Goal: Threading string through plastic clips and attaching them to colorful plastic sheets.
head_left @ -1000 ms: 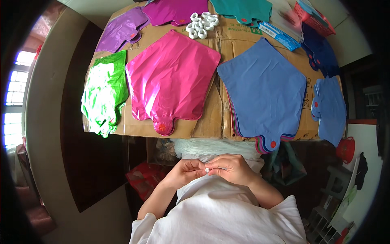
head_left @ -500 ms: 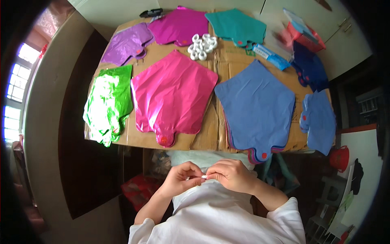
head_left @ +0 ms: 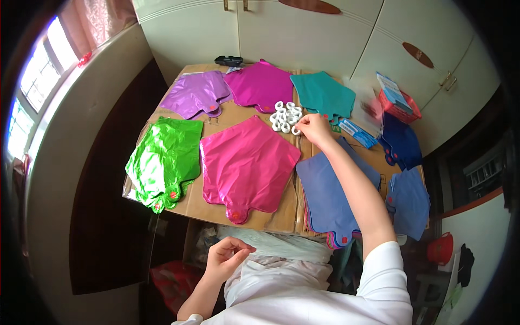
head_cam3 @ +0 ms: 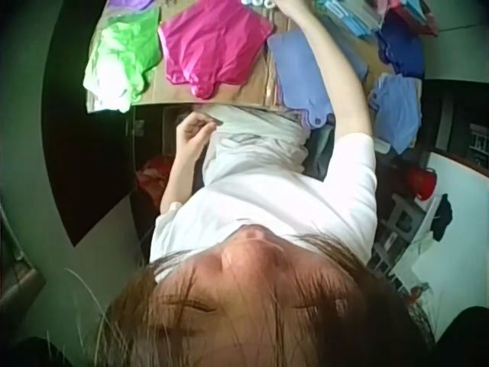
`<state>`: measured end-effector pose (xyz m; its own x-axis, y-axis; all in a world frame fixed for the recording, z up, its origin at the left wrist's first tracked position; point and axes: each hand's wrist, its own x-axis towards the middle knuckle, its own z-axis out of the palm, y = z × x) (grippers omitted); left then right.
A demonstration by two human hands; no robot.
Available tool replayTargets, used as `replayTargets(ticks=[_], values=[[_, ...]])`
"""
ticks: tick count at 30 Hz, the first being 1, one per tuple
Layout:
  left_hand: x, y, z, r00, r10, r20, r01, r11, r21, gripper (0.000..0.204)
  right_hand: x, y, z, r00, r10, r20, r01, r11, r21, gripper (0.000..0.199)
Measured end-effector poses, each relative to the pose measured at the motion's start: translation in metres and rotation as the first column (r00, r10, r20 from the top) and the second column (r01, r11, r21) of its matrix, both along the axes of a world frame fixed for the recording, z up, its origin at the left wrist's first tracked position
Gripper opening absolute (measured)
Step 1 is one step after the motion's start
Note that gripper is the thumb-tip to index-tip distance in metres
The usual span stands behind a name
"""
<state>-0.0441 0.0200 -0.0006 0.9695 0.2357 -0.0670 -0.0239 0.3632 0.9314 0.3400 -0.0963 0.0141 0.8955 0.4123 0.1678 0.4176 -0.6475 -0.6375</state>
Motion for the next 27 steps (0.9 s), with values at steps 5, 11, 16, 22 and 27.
replayTargets(ticks=[5,11,16,22,27], values=[[-0.014,0.009,-0.009,0.994,0.110,-0.019,-0.110,0.993,-0.047,0.004,0.003,0.019,0.005,0.996,-0.088,-0.004,0.087,0.988,-0.127,0.023],[-0.020,0.015,-0.028,0.972,0.120,-0.203,-0.112,0.992,0.050,0.000,-0.012,-0.008,0.003,0.946,0.077,-0.314,0.003,0.969,0.248,0.021],[-0.028,0.021,-0.071,0.935,0.155,-0.320,0.015,0.882,0.471,0.008,-0.169,-0.069,0.077,0.808,0.433,-0.400,-0.292,0.883,0.368,0.020],[0.005,0.001,-0.086,0.969,0.045,-0.244,0.197,0.455,0.868,0.014,-0.295,-0.108,-0.050,0.641,0.695,-0.325,-0.677,0.712,0.187,0.013],[0.012,-0.013,-0.101,0.939,-0.133,-0.318,0.344,0.298,0.890,0.012,-0.318,-0.106,-0.140,0.894,0.350,-0.280,-0.305,0.933,0.191,0.009]])
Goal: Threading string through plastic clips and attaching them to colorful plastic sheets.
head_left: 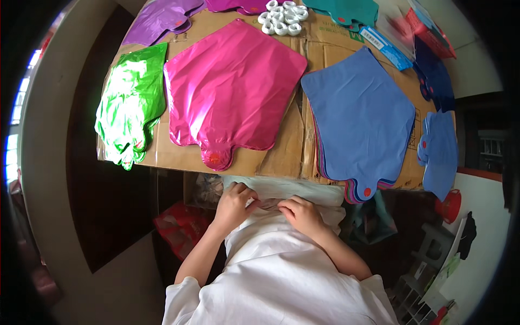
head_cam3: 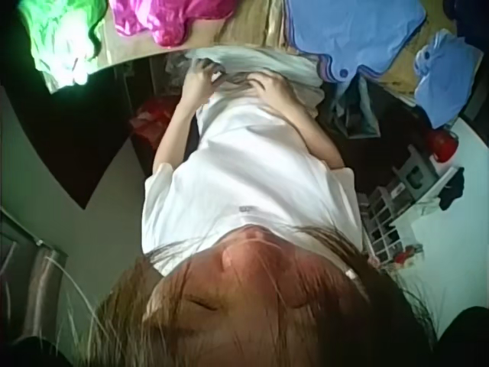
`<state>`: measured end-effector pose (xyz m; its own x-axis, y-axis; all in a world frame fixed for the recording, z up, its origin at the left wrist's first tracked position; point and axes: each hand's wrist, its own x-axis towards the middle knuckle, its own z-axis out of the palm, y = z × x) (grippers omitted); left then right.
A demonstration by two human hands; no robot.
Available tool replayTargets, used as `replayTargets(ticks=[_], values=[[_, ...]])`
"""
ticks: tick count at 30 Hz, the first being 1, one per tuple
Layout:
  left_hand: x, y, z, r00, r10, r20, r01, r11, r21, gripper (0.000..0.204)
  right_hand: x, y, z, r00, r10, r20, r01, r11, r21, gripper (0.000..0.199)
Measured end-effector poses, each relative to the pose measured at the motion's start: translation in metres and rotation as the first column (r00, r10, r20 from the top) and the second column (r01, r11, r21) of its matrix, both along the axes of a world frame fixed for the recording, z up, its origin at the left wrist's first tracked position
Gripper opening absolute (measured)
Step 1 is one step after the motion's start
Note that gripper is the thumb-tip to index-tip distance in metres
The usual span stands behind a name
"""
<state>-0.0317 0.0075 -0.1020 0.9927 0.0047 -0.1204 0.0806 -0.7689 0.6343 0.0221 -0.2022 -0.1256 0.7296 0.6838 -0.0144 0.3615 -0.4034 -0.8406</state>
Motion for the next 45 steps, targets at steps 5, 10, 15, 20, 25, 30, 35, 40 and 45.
replayTargets(ticks=[5,10,15,20,25,30,35,40,45], values=[[-0.005,-0.014,-0.027,0.995,-0.062,0.083,0.052,0.992,0.113,0.011,-0.010,0.006,-0.005,0.999,0.017,0.039,-0.015,0.999,-0.038,0.008],[-0.009,0.001,-0.007,0.993,-0.028,0.113,0.019,0.997,0.072,0.010,-0.003,0.005,0.000,0.997,-0.019,0.070,0.015,0.999,0.050,0.008],[-0.013,0.003,-0.003,0.996,0.001,0.093,-0.014,0.990,0.138,0.010,-0.001,0.011,-0.002,0.977,0.017,0.211,-0.017,1.000,-0.002,0.009],[-0.019,-0.003,-0.009,0.998,-0.060,0.036,0.053,0.984,0.170,0.011,-0.005,0.010,-0.008,0.974,0.104,0.201,-0.082,0.990,-0.115,0.011],[-0.020,-0.008,-0.021,0.997,-0.076,0.015,0.070,0.969,0.235,0.013,-0.007,0.013,-0.015,0.977,0.078,0.196,-0.052,0.990,-0.135,0.012],[-0.025,-0.005,-0.030,1.000,-0.010,-0.019,0.015,0.967,0.254,0.013,-0.006,0.012,-0.016,0.977,0.090,0.192,-0.064,0.988,-0.140,0.013],[-0.021,-0.003,-0.028,0.996,-0.079,0.040,0.070,0.977,0.204,0.012,-0.006,0.012,-0.017,0.976,0.088,0.197,-0.064,0.990,-0.122,0.013],[-0.024,0.007,-0.017,0.977,-0.049,-0.209,-0.076,0.832,-0.549,0.006,-0.008,0.011,-0.022,0.988,0.028,0.153,-0.025,1.000,-0.018,0.021],[-0.018,0.020,0.046,0.917,0.012,-0.398,-0.391,-0.161,-0.906,0.006,0.003,0.022,0.030,0.979,0.036,0.200,-0.073,0.981,0.182,0.038]])
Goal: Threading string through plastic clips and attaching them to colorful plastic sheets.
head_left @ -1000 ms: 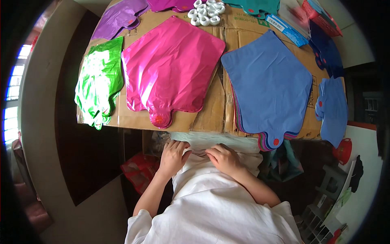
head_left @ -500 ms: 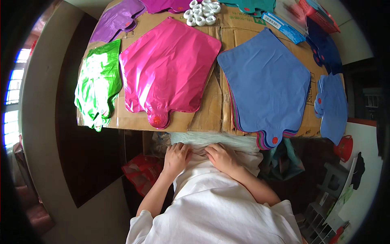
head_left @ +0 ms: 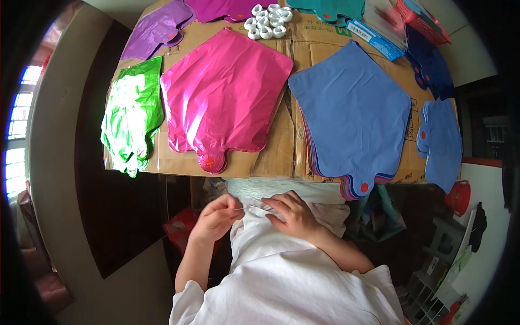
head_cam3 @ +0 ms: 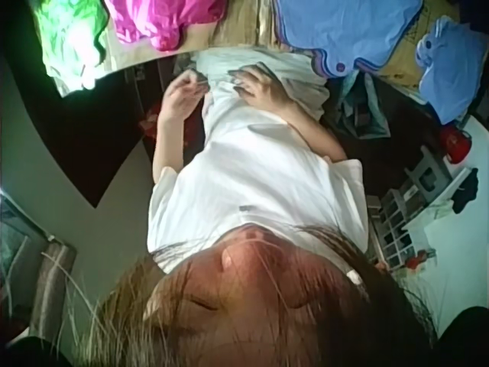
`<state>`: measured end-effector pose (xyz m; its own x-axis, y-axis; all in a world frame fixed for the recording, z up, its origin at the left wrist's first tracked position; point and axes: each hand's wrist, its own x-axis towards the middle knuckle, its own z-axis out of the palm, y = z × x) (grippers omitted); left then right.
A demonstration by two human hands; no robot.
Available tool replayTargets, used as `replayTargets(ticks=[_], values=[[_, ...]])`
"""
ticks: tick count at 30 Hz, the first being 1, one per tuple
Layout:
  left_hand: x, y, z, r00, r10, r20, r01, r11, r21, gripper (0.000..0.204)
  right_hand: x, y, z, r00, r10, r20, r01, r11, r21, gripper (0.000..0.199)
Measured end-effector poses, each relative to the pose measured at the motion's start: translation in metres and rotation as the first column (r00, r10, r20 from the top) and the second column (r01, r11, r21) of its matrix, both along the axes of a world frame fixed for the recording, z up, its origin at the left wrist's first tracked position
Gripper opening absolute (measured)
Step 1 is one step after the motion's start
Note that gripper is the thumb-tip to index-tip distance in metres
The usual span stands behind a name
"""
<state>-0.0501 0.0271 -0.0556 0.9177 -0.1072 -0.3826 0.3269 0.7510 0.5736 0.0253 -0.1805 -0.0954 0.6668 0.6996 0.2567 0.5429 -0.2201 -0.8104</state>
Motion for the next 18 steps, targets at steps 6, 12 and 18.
replayTargets(ticks=[6,12,18], values=[[0.005,0.055,0.082,0.812,0.353,0.465,-0.345,0.933,-0.106,0.016,0.006,-0.001,0.031,0.992,-0.058,0.115,0.058,0.998,0.007,0.035],[-0.048,0.122,0.200,0.482,0.475,0.736,-0.419,0.863,-0.282,0.010,0.008,0.002,0.031,0.994,0.050,-0.099,-0.036,0.990,0.136,0.036],[-0.024,0.046,0.173,0.541,0.271,0.796,-0.437,0.899,-0.010,0.016,0.001,0.041,0.052,0.925,0.340,-0.172,-0.253,0.886,0.390,0.067]])
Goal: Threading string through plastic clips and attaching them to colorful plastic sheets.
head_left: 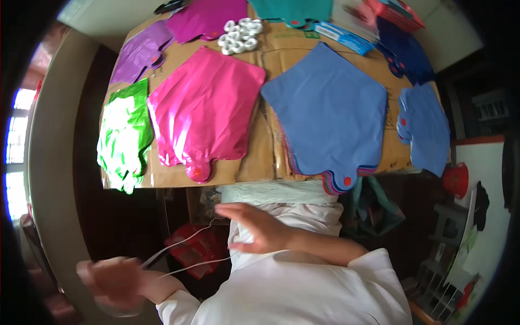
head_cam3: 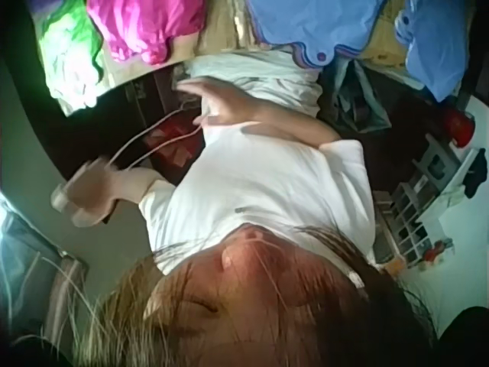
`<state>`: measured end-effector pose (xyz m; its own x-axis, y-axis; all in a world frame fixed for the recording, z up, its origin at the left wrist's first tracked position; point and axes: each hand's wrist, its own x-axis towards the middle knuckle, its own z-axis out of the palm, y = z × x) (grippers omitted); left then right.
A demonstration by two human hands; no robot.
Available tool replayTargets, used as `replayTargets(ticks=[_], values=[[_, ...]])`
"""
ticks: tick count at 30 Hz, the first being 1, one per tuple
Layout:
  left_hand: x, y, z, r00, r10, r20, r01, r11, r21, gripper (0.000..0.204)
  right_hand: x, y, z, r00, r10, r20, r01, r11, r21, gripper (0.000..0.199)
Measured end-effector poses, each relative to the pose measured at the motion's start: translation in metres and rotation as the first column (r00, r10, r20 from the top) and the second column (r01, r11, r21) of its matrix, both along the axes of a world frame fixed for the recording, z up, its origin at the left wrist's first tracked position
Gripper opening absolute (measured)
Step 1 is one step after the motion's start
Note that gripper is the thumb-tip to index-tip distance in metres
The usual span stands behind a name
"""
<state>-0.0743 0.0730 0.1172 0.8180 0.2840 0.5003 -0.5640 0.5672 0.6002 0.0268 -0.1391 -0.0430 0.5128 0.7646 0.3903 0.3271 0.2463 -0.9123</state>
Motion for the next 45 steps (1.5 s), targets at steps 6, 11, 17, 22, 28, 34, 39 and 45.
replayTargets(ticks=[6,11,17,22,28,34,39,45], values=[[0.049,-0.077,-0.037,0.937,0.054,-0.346,0.055,0.953,0.297,0.024,-0.002,0.009,0.019,0.822,0.517,-0.239,-0.491,0.856,0.162,0.027],[0.059,0.004,-0.014,0.965,0.134,-0.224,-0.060,0.948,0.311,0.015,0.010,-0.048,0.003,0.971,0.120,-0.209,-0.139,0.987,-0.082,0.005],[0.040,0.060,0.023,0.912,0.405,-0.071,-0.345,0.848,0.402,0.012,0.028,-0.080,-0.011,0.997,-0.072,-0.041,0.060,0.969,-0.241,0.007],[0.039,0.070,0.028,0.754,0.656,0.040,-0.601,0.663,0.447,0.012,0.030,-0.083,-0.013,0.992,-0.057,-0.114,0.019,0.951,-0.309,0.010],[0.056,-0.037,-0.001,0.925,0.377,-0.042,0.029,0.039,0.999,0.019,0.030,-0.068,0.006,0.990,-0.092,0.106,0.114,0.968,-0.223,0.051],[0.085,-0.075,-0.030,0.994,0.038,-0.101,0.097,0.087,0.991,0.023,0.016,-0.038,0.045,0.949,0.166,-0.268,-0.165,0.986,0.027,0.050],[0.061,-0.067,-0.068,0.835,-0.233,-0.499,0.429,0.843,0.325,0.010,0.030,-0.056,0.040,0.842,0.185,-0.507,-0.144,0.982,0.119,0.013],[0.044,-0.070,-0.101,0.755,-0.509,-0.413,0.539,0.841,-0.051,0.010,0.036,-0.068,0.034,0.950,-0.104,-0.294,0.096,0.994,-0.043,0.007]])
